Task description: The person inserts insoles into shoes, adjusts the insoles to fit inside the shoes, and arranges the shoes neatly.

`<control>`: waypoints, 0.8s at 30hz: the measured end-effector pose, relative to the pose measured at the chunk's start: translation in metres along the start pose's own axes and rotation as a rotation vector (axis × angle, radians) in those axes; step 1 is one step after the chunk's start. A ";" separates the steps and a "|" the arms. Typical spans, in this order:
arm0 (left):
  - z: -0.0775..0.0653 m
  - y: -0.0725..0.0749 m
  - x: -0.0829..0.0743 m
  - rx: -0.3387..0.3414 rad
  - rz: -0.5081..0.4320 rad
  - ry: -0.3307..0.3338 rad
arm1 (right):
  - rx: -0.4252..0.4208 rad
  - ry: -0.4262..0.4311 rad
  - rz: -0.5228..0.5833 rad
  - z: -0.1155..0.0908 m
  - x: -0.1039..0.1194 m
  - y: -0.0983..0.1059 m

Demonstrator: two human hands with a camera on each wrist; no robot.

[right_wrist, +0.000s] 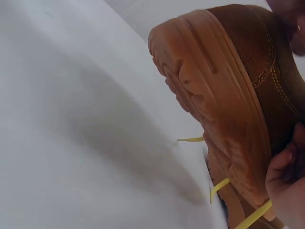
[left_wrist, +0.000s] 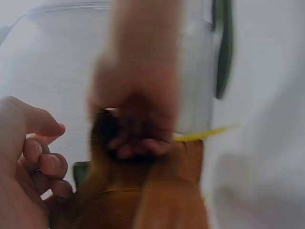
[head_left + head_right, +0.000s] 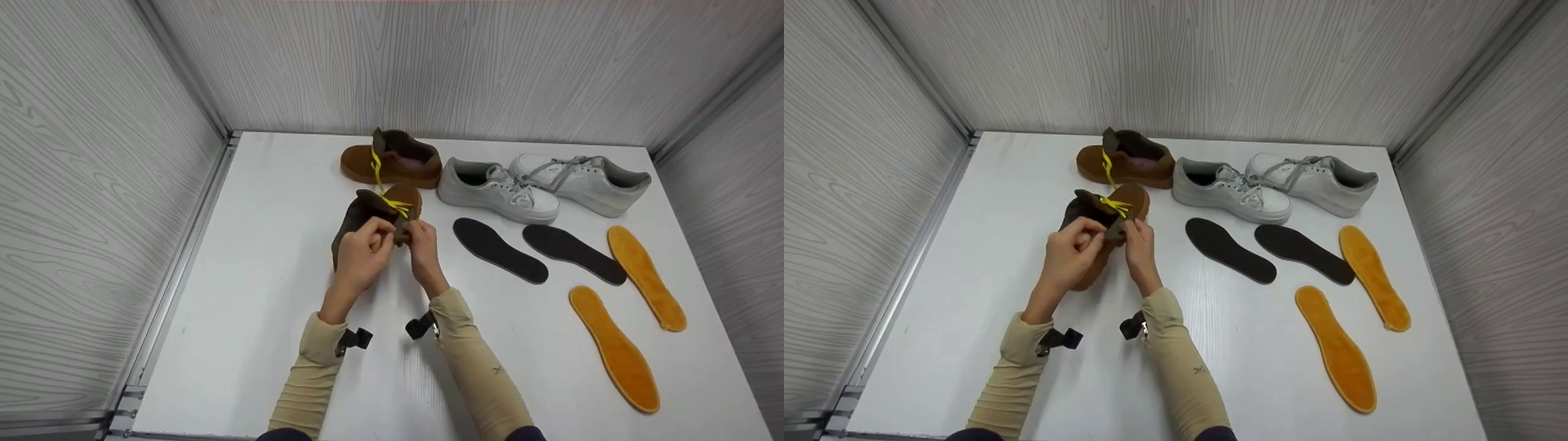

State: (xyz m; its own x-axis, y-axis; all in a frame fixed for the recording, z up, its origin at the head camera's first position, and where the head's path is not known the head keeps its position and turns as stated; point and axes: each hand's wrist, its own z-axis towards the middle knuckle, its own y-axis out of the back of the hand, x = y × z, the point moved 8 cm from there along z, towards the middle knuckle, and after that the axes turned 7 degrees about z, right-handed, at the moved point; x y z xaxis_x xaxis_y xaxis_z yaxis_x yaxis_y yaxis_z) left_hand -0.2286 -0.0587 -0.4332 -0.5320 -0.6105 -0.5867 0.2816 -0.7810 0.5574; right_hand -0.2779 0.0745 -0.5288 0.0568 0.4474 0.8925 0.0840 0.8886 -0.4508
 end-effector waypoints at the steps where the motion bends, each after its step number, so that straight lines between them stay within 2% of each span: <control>1: 0.001 0.006 0.002 -0.014 -0.061 0.041 | 0.015 -0.007 0.010 -0.001 0.001 0.002; 3: 0.002 0.018 0.009 -0.060 -0.129 0.113 | 0.034 -0.018 0.036 -0.003 0.004 0.008; 5: 0.001 0.026 0.018 -0.108 -0.124 0.182 | 0.035 -0.024 0.065 -0.006 0.008 0.015; 7: -0.003 0.030 0.026 -0.114 -0.097 0.256 | 0.028 -0.029 0.086 -0.009 0.012 0.022; 9: -0.008 0.026 0.033 -0.069 -0.085 0.330 | 0.020 -0.024 0.113 -0.013 0.016 0.030; 13: -0.024 0.005 0.043 0.101 -0.142 0.454 | 0.006 -0.003 0.185 -0.022 0.021 0.046; 15: -0.031 -0.007 0.046 0.180 -0.170 0.493 | 0.013 0.003 0.217 -0.026 0.022 0.053; 18: -0.040 -0.021 0.049 0.271 -0.170 0.512 | 0.023 -0.004 0.235 -0.032 0.019 0.061; 20: -0.044 -0.030 0.049 0.320 -0.163 0.500 | 0.027 -0.007 0.235 -0.036 0.018 0.065; 24: -0.052 -0.047 0.047 0.383 -0.165 0.481 | 0.012 0.002 0.221 -0.042 0.015 0.073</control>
State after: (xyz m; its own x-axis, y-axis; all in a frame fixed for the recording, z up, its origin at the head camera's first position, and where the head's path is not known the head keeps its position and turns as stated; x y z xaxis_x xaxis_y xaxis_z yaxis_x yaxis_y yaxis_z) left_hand -0.2250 -0.0574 -0.5171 -0.1004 -0.5466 -0.8313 -0.1267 -0.8217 0.5556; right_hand -0.2289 0.1416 -0.5491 0.0746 0.6310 0.7722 0.0578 0.7703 -0.6351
